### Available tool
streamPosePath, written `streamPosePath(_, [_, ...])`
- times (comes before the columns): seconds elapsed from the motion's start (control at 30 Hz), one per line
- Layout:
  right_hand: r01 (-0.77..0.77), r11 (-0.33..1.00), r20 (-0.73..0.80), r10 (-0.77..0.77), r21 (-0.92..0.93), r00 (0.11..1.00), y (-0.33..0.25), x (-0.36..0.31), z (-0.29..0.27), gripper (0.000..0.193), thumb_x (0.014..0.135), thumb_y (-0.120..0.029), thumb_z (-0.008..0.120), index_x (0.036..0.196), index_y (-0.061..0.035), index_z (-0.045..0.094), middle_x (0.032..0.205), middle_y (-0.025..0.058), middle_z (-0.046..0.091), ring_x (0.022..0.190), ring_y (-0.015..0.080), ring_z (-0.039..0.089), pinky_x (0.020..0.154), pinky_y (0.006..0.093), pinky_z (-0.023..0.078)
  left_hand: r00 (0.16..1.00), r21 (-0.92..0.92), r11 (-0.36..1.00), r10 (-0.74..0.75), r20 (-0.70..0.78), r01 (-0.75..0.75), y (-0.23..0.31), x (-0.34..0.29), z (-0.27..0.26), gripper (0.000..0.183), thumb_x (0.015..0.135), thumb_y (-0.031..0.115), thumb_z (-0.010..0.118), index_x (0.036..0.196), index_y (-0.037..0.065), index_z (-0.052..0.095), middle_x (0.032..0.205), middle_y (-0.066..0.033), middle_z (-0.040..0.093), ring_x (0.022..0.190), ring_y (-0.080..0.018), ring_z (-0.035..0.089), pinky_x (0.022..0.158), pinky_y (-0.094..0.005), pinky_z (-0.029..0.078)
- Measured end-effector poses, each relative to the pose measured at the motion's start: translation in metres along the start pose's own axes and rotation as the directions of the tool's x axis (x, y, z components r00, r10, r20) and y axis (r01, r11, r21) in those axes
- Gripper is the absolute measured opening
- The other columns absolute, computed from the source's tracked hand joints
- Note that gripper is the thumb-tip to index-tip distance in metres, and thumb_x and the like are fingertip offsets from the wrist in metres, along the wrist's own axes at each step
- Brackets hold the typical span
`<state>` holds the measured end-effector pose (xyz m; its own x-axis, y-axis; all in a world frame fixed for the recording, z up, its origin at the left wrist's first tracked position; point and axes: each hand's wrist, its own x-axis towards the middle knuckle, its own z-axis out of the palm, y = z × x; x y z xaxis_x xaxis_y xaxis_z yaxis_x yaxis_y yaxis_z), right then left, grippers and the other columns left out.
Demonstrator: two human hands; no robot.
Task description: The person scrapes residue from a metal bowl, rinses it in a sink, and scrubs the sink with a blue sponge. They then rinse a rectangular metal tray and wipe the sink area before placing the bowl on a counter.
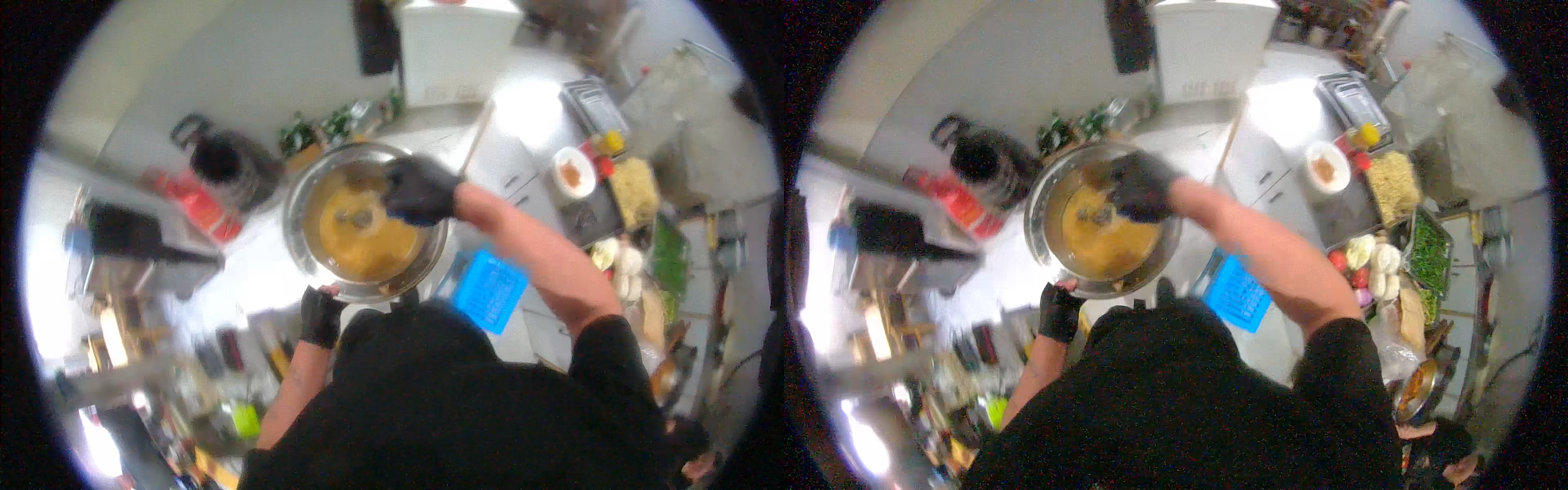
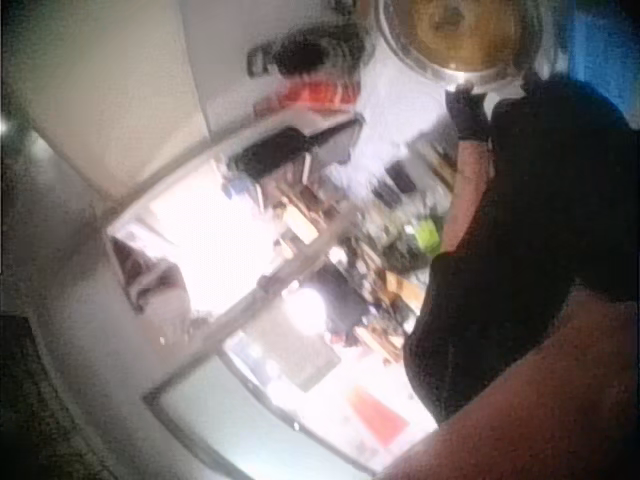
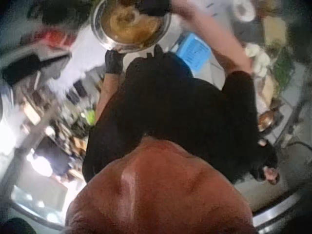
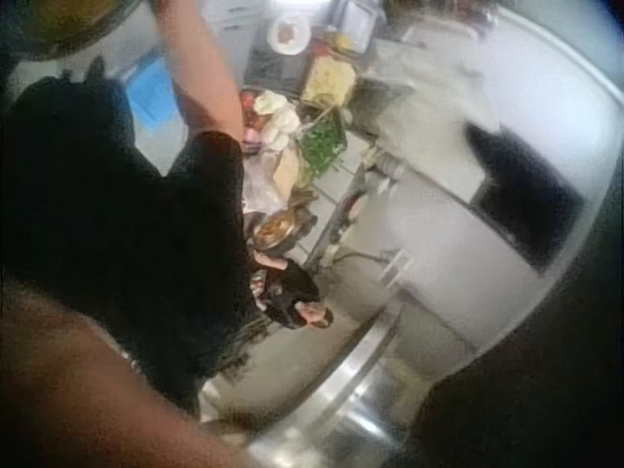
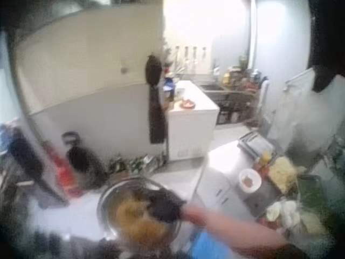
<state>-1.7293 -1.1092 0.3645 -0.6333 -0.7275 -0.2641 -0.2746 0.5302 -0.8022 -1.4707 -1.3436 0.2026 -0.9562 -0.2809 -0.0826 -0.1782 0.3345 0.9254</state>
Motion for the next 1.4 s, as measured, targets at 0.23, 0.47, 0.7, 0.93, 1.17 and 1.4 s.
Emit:
streamPosePath(0.23, [-0.036, 0.798, 0.008, 0.051, -0.602, 0.999, 0.059, 0.176, -0.048, 0.040, 0.094, -0.028, 0.056, 0.128, -0.0120, 0.067, 0.129, 0.0127, 0.066, 0.118, 0.0313, 0.063, 0.101, 0.0397, 0.048, 0.822, -0.772, 0.382, -0.483, 0.301, 0.508, 0.021, 0.226, 0.044, 0.005, 0.088, 0.009, 0.061, 0.092, 0.007, 0.059, 0.088, -0.0036, 0.059, 0.083, -0.0184, 0.059, 0.076, -0.0344, 0.052])
streamPosePath(0.47, [-0.272, 0.686, -0.012, 0.359, -0.674, 0.933, 0.158, 0.315, -0.160, 0.042, 0.085, -0.039, 0.065, 0.117, -0.0136, 0.074, 0.118, 0.0108, 0.072, 0.108, 0.0309, 0.069, 0.093, 0.0438, 0.052, 0.871, -0.571, 0.672, -0.253, 0.422, 0.472, 0.057, 0.458, 0.080, 0.008, 0.086, 0.009, 0.065, 0.093, 0.008, 0.062, 0.083, 0.0026, 0.060, 0.082, -0.0116, 0.057, 0.076, -0.0275, 0.046])
streamPosePath(0.7, [-0.568, 0.785, -0.332, 0.483, -0.246, 0.811, 0.215, 0.351, -0.338, 0.053, 0.085, -0.045, 0.070, 0.127, -0.0121, 0.068, 0.129, 0.0138, 0.065, 0.119, 0.0301, 0.060, 0.104, 0.0392, 0.044, 0.772, -0.525, 0.694, -0.070, 0.632, 0.493, 0.129, 0.650, 0.137, 0.009, 0.097, 0.016, 0.064, 0.102, 0.012, 0.057, 0.097, 0.0023, 0.059, 0.093, -0.0131, 0.060, 0.084, -0.0322, 0.053])
streamPosePath(0.93, [-0.365, 0.790, -0.574, 0.610, 0.493, 0.546, 0.265, 0.349, -0.526, 0.037, 0.099, -0.028, 0.061, 0.129, -0.0068, 0.064, 0.125, 0.0113, 0.067, 0.114, 0.0234, 0.063, 0.100, 0.0329, 0.047, 0.697, -0.500, 0.560, -0.212, 0.685, 0.661, 0.181, 0.817, 0.263, 0.009, 0.093, 0.003, 0.062, 0.097, 0.011, 0.059, 0.091, -0.0004, 0.061, 0.092, -0.0143, 0.062, 0.089, -0.0379, 0.055])
streamPosePath(1.17, [-0.526, 0.850, -0.650, 0.388, -0.020, 0.653, 0.336, 0.358, -0.678, 0.034, 0.095, -0.030, 0.063, 0.116, -0.0037, 0.070, 0.111, 0.0150, 0.071, 0.100, 0.0277, 0.067, 0.090, 0.0366, 0.050, 0.641, -0.374, 0.661, -0.215, 0.737, 0.651, 0.269, 0.924, 0.375, 0.011, 0.088, 0.002, 0.062, 0.096, 0.009, 0.059, 0.089, -0.0008, 0.059, 0.085, -0.0161, 0.060, 0.086, -0.0390, 0.057])
streamPosePath(1.4, [-0.665, 0.726, -0.716, 0.369, -0.177, 0.593, 0.424, 0.365, -0.805, 0.036, 0.092, -0.042, 0.065, 0.112, -0.0138, 0.074, 0.111, 0.0156, 0.072, 0.098, 0.0328, 0.068, 0.088, 0.0419, 0.051, 0.609, -0.277, 0.902, 0.428, 0.668, -0.330, 0.286, 1.048, 0.514, 0.009, 0.088, 0.004, 0.061, 0.095, 0.008, 0.058, 0.092, -0.0034, 0.059, 0.086, -0.0179, 0.061, 0.084, -0.0387, 0.057])
